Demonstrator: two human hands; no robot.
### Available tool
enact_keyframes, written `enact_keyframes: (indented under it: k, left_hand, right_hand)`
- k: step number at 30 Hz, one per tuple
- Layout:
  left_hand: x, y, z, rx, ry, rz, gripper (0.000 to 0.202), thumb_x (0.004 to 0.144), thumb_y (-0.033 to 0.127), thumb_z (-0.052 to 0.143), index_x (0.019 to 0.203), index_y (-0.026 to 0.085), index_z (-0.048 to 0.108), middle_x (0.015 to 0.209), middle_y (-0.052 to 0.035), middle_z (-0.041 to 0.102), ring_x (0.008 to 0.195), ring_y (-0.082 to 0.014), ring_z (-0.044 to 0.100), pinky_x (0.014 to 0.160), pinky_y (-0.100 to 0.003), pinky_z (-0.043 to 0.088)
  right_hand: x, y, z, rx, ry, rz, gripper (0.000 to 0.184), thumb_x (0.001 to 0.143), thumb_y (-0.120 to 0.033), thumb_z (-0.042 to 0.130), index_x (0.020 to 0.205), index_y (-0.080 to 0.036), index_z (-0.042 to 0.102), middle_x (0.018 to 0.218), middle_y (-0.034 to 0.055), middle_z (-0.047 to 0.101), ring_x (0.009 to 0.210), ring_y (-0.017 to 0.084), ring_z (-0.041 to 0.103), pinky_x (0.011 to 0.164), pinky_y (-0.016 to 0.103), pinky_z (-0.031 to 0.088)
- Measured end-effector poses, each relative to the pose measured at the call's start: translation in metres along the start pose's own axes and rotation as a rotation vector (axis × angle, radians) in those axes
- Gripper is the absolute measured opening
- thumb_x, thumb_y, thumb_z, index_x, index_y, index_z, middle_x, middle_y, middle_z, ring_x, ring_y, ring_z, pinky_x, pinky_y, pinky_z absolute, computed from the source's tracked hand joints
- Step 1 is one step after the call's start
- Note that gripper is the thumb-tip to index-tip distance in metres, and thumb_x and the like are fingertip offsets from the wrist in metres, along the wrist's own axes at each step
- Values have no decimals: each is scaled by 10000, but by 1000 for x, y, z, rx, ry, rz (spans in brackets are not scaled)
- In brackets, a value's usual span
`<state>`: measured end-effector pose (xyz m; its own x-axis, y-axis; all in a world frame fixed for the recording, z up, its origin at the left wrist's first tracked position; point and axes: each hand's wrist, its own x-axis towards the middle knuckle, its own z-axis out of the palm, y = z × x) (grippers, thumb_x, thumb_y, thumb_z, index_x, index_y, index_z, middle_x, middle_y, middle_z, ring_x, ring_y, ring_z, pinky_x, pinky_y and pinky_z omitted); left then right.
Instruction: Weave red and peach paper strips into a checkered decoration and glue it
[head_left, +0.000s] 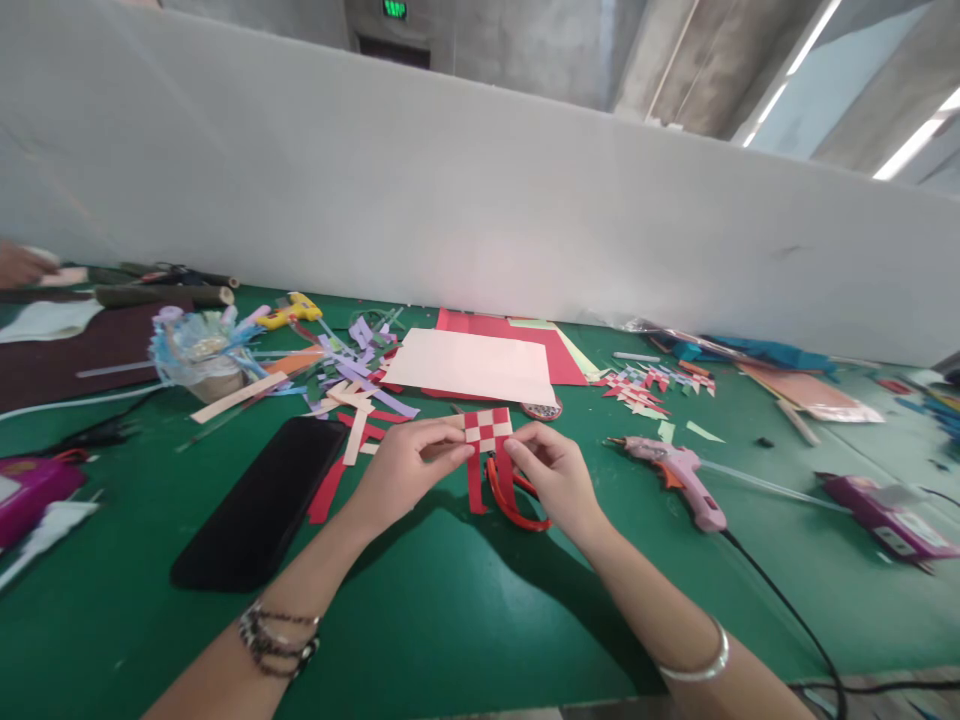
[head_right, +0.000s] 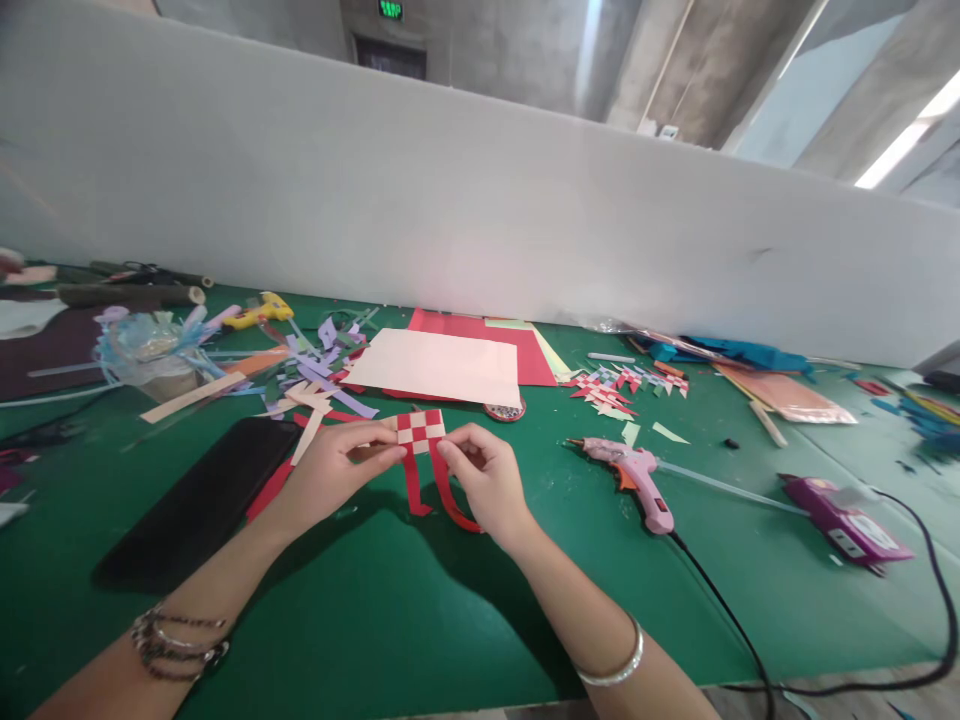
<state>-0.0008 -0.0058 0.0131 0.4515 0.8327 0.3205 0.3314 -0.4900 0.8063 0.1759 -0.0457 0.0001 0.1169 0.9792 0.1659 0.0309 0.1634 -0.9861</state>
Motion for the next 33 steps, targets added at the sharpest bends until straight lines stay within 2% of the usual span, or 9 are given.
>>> enact_keyframes:
  k: [7,15,18,21,24,26,28,30,33]
  left_hand:
    - [1,-2,-6,155,60,42,242,783,405,550,758,206,686,845,-45,696,832,-204,607,711,-276,460]
    - [0,-1,-3,154,37,88,207,766,396,566,720,234,686,812,-14,703,792,-191,611,844,-342,396]
    - [0,0,-6,134,175,34,186,725,387,603,656,228,670,728,-2,687,732,-182,596,801,-327,408]
    - [3,-5,-13,-4,378,-124,218,725,390,577,641,201,646,657,2,646,664,-162,569,690,-279,432]
    - [9,-14,-16,-294,605,-240,301,739,459,526,675,180,620,716,-15,635,729,-166,576,677,-261,444]
    - [14,-20,-15,-527,678,-313,370,718,524,513,722,165,602,748,-30,632,721,-167,590,694,-280,462]
    - [16,-23,-13,-664,618,-393,431,700,565,491,745,151,598,750,-50,641,741,-187,611,751,-320,472]
    - [16,-23,-9,-658,450,-431,426,697,547,494,776,147,619,829,-77,667,881,-224,615,853,-355,445]
    - [10,-21,-4,-525,169,-362,410,679,457,585,982,184,629,1141,-88,613,1154,-258,489,967,-367,375]
  right_hand:
    - [0,3,-2,-14,-38,-65,155,733,-337,600,728,-192,656,671,-7,621,582,99,531,566,218,447]
    - [-1,4,-1,-77,-67,-106,181,739,-355,609,725,-189,679,722,19,642,625,131,550,585,248,448]
    - [-1,4,-3,-54,-25,-76,200,740,-373,610,707,-187,674,669,10,625,570,116,516,536,239,424]
    - [-1,4,-6,94,3,-18,211,740,-401,613,762,-200,675,638,-4,626,522,95,483,496,219,406]
    - [1,3,-8,291,36,25,195,728,-398,640,782,-212,661,625,-22,623,501,67,460,491,187,397]
    - [2,2,-8,396,71,60,196,707,-395,664,734,-203,638,601,-31,606,484,54,442,473,169,384]
    - [4,2,-8,475,108,100,217,684,-399,683,698,-197,604,595,-36,594,469,51,434,465,170,386]
    - [6,2,-8,529,115,129,237,679,-408,684,695,-200,571,592,-46,581,445,47,416,459,176,390]
    - [7,3,-8,558,22,127,272,713,-433,649,674,-201,511,535,-71,512,396,34,340,432,172,360]
